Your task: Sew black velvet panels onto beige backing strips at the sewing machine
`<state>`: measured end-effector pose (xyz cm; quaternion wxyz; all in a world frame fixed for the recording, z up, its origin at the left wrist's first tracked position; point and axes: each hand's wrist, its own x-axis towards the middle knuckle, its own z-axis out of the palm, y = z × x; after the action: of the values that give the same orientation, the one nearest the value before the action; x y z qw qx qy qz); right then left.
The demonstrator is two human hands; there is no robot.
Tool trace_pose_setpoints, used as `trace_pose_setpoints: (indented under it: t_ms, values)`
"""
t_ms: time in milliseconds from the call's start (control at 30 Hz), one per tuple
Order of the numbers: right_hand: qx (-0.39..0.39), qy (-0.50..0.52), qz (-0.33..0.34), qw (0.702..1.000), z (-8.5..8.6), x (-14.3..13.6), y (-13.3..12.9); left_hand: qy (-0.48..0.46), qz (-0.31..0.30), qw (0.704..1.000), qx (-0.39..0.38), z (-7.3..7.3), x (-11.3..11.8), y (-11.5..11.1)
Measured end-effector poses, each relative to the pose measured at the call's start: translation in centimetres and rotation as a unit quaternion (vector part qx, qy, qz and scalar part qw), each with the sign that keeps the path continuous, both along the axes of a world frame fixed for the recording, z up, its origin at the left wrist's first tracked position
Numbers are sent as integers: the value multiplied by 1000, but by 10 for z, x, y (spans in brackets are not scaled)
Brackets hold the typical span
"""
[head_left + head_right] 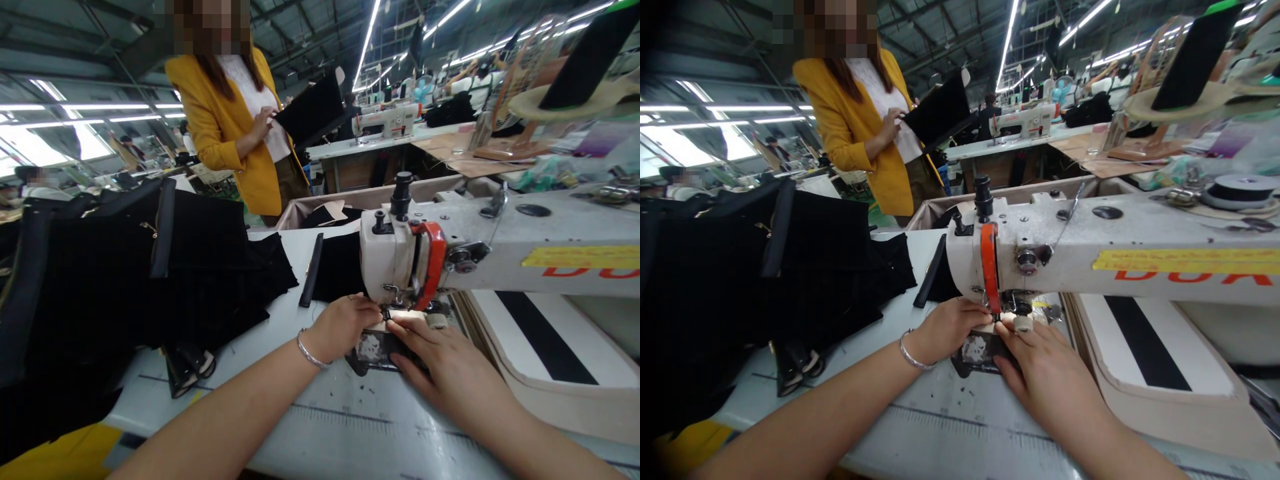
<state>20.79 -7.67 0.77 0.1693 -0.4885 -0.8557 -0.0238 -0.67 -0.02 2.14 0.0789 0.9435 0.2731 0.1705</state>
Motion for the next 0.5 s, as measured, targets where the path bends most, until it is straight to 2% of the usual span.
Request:
trace_pose_setpoints:
  t_ms: [233, 500]
  values:
    - [-2, 17, -7, 1000, -1, -2, 2, 7, 36, 999, -8, 3, 2, 4]
    - [39, -6, -8, 999, -8, -2, 3, -7, 28, 999, -29, 6, 3, 5]
